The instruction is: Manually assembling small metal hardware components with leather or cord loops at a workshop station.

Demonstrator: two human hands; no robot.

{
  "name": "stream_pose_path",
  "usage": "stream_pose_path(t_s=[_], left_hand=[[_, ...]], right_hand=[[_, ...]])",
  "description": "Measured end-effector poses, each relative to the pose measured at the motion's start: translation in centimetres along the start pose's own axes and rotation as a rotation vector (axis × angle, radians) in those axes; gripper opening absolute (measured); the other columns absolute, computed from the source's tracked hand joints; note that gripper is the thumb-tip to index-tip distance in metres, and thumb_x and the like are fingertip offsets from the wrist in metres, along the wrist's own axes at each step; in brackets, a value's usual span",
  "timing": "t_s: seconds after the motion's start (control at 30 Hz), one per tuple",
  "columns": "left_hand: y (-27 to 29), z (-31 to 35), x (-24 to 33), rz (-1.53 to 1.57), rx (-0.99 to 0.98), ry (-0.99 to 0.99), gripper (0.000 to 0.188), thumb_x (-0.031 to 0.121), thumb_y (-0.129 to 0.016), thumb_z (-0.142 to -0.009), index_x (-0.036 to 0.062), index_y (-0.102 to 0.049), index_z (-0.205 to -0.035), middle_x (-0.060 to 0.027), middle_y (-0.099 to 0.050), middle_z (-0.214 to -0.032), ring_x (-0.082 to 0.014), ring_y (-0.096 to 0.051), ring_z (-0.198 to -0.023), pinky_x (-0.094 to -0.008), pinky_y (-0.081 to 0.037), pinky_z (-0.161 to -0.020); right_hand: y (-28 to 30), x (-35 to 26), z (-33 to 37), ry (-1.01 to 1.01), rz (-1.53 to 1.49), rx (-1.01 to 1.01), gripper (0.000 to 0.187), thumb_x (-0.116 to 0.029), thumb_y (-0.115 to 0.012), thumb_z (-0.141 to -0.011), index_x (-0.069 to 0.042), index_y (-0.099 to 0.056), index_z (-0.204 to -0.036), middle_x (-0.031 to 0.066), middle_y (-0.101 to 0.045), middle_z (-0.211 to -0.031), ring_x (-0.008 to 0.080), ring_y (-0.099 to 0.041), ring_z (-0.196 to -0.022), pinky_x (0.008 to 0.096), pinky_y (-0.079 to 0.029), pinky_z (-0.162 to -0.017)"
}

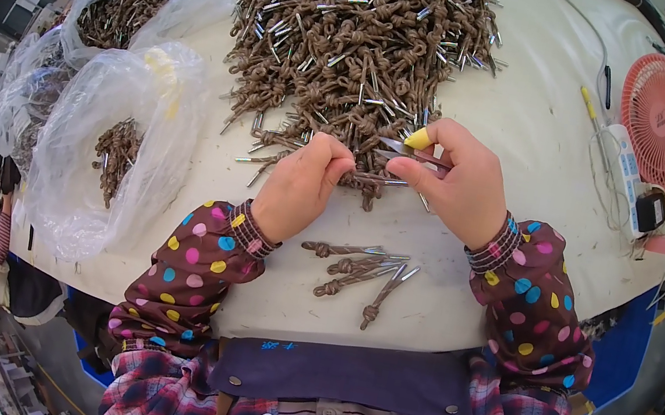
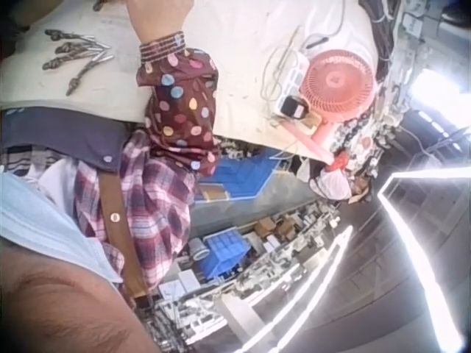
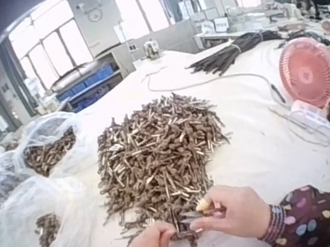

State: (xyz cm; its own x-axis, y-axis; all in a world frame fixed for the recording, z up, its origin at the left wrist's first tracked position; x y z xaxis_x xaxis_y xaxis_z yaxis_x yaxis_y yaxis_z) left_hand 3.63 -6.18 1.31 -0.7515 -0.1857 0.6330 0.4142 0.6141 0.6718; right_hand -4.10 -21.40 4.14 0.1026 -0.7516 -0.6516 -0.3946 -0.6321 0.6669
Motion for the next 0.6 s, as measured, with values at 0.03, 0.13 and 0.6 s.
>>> stream_pose_path(t_s=[0.03,0.13,0.6], left_hand=[[0.1,0.0,-0.1,0.01,0.017,-0.004,0.006,0.006,-0.05,-0.094,0.001,-0.047,-0.095,-0.0136,-0.061,-0.087,-0.0273,-0.059,-0.071,-0.0321,-0.048,-0.066],[0.4,-0.1,1.0,0.026,0.076,-0.109,0.006,0.005,-0.049,-0.095,0.001,-0.046,-0.096,-0.0136,-0.06,-0.088,-0.027,-0.059,-0.071,-0.0314,-0.048,-0.066],[2.5,-0.7,-0.3,-0.297,-0.284,-0.053,0.017,0.008,-0.069,-0.074,0.0058,-0.06,-0.088,-0.0089,-0.053,-0.089,-0.0288,-0.053,-0.087,-0.0373,-0.044,-0.075]], right_hand=[[-0.4,1.3,0.0,-0.225,-0.243,-0.088,0.029,-0.031,-0.073,-0.077,-0.008,-0.059,-0.088,0.0032,-0.061,-0.078,0.0155,-0.061,-0.064,0.0255,-0.047,-0.057],[-3.4,2.0,1.0,-0.237,-0.546,-0.251,0.028,-0.023,-0.075,-0.076,-0.005,-0.061,-0.092,0.0075,-0.065,-0.082,0.014,-0.063,-0.069,0.0245,-0.048,-0.063],[-4.7,-2.4,2.7,0.151,-0.265,-0.544,0.027,-0.023,-0.077,-0.072,-0.007,-0.062,-0.087,0.0087,-0.063,-0.077,0.0298,-0.062,-0.073,0.0361,-0.049,-0.064]])
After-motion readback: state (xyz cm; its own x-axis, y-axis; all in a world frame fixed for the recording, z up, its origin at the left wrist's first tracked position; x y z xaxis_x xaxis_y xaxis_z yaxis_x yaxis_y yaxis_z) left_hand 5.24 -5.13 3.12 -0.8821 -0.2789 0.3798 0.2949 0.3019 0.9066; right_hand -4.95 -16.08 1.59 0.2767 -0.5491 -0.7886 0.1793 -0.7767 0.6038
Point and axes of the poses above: each hand's wrist, its own z-axis away from the middle knuckle, its own y-axis out of the back of the hand, x = y × z, the point moved 7 cm from there along -z, towards the middle knuckle
